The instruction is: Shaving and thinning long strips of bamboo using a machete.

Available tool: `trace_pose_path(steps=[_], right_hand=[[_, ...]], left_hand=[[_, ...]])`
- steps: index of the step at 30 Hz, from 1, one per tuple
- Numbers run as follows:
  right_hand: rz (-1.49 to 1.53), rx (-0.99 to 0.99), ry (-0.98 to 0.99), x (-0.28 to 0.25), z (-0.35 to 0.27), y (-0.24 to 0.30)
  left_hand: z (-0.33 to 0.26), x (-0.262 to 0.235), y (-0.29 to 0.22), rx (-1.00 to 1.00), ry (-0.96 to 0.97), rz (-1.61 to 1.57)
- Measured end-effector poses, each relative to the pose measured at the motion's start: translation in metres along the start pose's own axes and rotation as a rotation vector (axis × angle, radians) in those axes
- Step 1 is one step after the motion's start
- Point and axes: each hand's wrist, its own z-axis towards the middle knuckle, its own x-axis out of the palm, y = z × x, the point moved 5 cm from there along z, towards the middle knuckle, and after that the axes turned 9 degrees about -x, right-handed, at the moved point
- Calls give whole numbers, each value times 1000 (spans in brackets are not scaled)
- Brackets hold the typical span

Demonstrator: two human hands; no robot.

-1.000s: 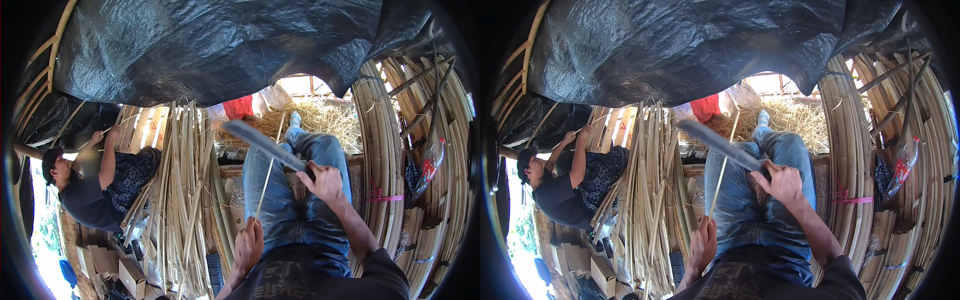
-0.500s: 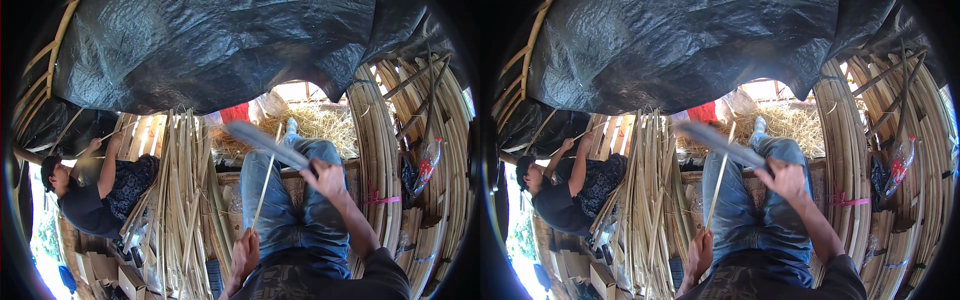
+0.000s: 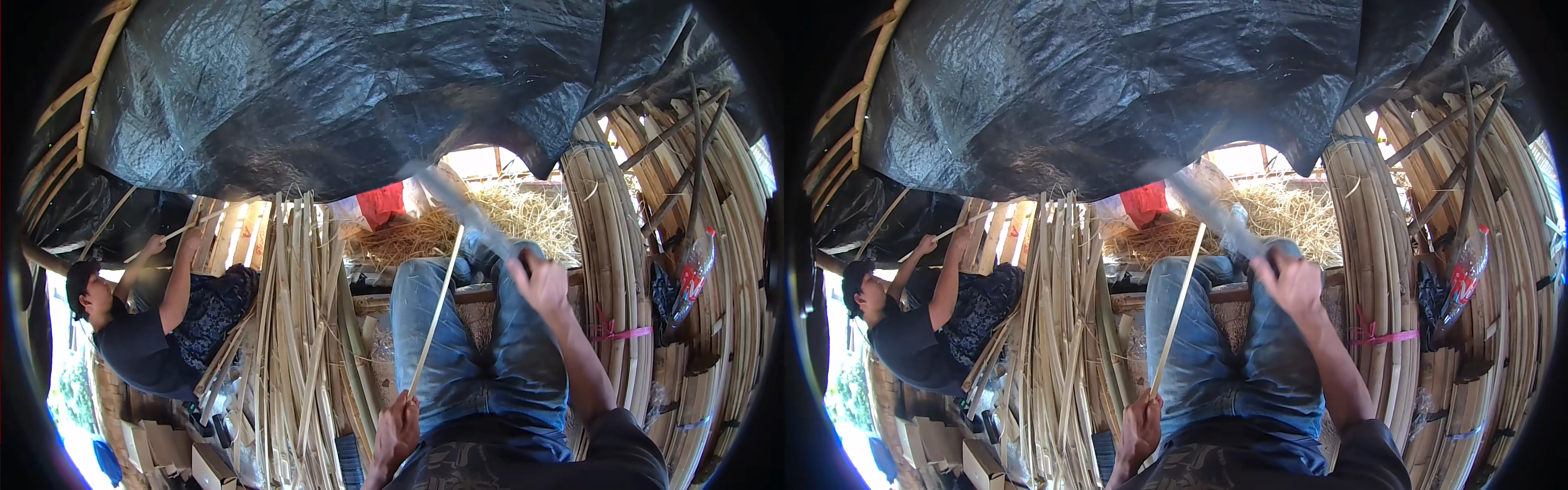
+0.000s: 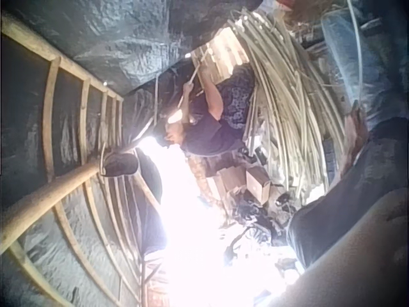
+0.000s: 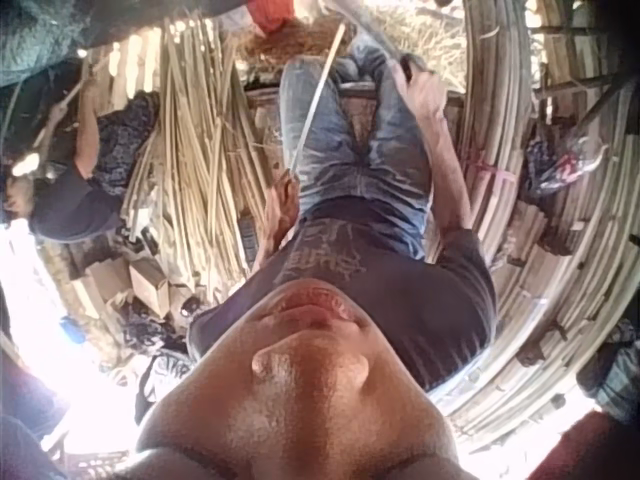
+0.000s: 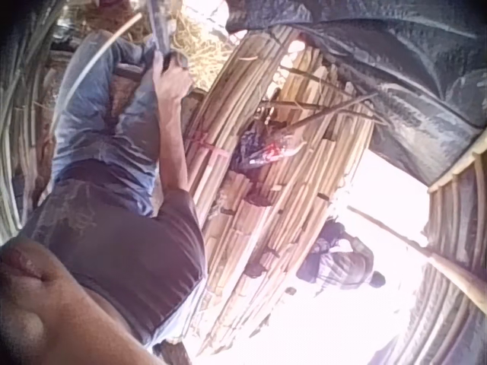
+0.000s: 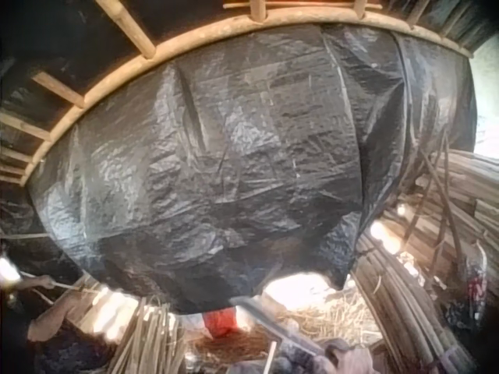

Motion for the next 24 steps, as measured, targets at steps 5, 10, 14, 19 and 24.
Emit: trace_pose_path(steps=[5,10,14,19,24], right_hand=[[233,22,-188,31,0,-89],[1059,710,270,-12,-24,-36],[995,495,276,-33,-30,5],[686,-2,236,-37,-49,62],[558,-452,231,-22,-78,124]], left_hand=[[0,1,8,27,37,77],[13,8,26,-65,108,-137],[21,20,10,-272,460,-560],[24,28,-21,-388,757,-915],[21,34,-24,-359,758,-926]])
